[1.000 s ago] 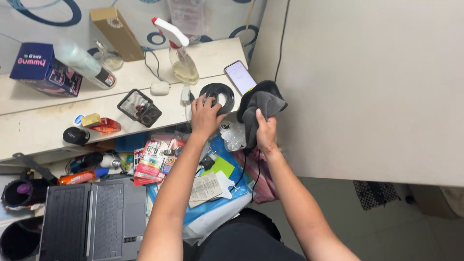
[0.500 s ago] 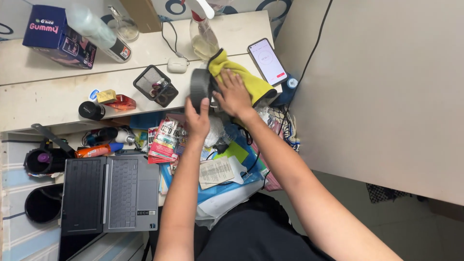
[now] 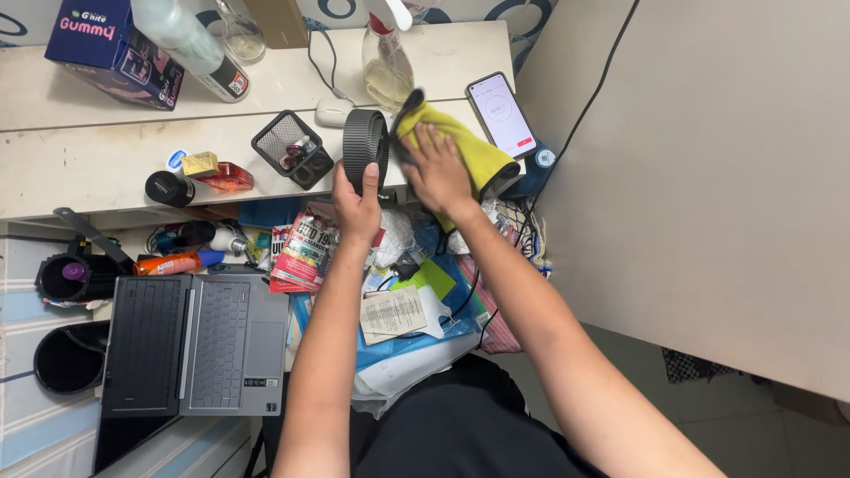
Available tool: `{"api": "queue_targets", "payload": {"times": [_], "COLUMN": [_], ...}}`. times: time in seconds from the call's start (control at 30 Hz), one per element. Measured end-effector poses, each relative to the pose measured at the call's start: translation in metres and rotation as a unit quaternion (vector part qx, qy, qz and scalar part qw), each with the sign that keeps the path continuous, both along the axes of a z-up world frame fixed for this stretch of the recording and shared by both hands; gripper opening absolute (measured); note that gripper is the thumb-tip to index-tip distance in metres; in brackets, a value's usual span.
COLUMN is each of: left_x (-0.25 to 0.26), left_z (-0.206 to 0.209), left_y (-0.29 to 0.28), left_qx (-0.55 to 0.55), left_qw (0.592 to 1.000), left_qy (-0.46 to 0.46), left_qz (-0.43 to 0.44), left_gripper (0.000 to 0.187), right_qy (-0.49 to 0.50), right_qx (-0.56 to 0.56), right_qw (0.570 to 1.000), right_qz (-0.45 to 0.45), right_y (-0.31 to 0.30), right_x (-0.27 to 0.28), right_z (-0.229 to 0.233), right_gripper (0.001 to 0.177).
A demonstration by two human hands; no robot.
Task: The person organizes a cluttered desk by picking up and moving various items such as a cloth, a spray bottle, a coiled cable, a small container, and a remote control. They place some items on a nearby chair and others back on the desk.
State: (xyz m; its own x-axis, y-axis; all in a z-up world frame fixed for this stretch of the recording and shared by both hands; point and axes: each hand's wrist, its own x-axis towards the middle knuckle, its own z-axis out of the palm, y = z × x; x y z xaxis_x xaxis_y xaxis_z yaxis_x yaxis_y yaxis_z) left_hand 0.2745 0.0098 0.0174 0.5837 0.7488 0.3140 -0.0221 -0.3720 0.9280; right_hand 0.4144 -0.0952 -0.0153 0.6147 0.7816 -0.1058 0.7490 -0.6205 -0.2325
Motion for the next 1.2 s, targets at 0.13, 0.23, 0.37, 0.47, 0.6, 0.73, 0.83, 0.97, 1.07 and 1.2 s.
{"api": "queue_targets", "payload": {"times": [0.13,0.23,0.37,0.47,0.6,0.73,0.83,0.97,1.07,1.2], "left_x": [-0.002,-0.007,-0.015,-0.019,-0.026,-0.034,-0.038,-0.042,-0.048,-0.057], "left_z": [0.005,0.008,0.017,0.028,0.036,0.044,0.035,0.024,0.023,0.041], "left_y": [0.002,0.004,0.003,0.003,0.008,0.01,0.014,0.016,0.014,0.005], "left_qx": [0.0,-0.023,-0.026,-0.032,-0.068,-0.059,-0.076,-0.117,-0.157,-0.202], "left_qw": [1.0,0.999,0.999,0.999,0.995,0.996,0.994,0.99,0.985,0.978], "left_qy": [0.005,0.001,-0.006,-0.015,-0.023,-0.021,-0.038,-0.031,-0.036,-0.043], "left_qz": [0.015,0.024,0.02,0.0,-0.062,-0.07,-0.07,-0.066,-0.061,-0.043], "left_gripper": [0.023,0.024,0.026,0.026,0.028,0.027,0.027,0.028,0.027,0.026], "right_qy": [0.023,0.022,0.004,0.006,0.02,0.023,0.004,0.017,0.033,0.011], "right_qx": [0.015,0.021,0.004,0.004,0.016,0.027,0.02,0.044,0.136,0.191], "right_qw": [0.999,0.999,1.0,1.0,0.998,0.999,0.999,0.999,0.99,0.977], "right_qz": [0.037,0.018,-0.029,-0.005,0.048,0.004,-0.042,-0.02,-0.005,-0.092], "right_y": [-0.032,-0.038,-0.007,0.003,-0.03,-0.02,0.009,0.01,-0.006,0.0], "right_x": [-0.017,0.0,0.012,-0.003,-0.019,0.008,0.014,0.003,0.016,0.061], "right_z": [0.004,0.004,0.001,0.0,0.012,0.003,-0.005,-0.008,-0.019,-0.047], "right_gripper": [0.056,0.055,0.057,0.057,0.056,0.055,0.058,0.057,0.053,0.051]}}
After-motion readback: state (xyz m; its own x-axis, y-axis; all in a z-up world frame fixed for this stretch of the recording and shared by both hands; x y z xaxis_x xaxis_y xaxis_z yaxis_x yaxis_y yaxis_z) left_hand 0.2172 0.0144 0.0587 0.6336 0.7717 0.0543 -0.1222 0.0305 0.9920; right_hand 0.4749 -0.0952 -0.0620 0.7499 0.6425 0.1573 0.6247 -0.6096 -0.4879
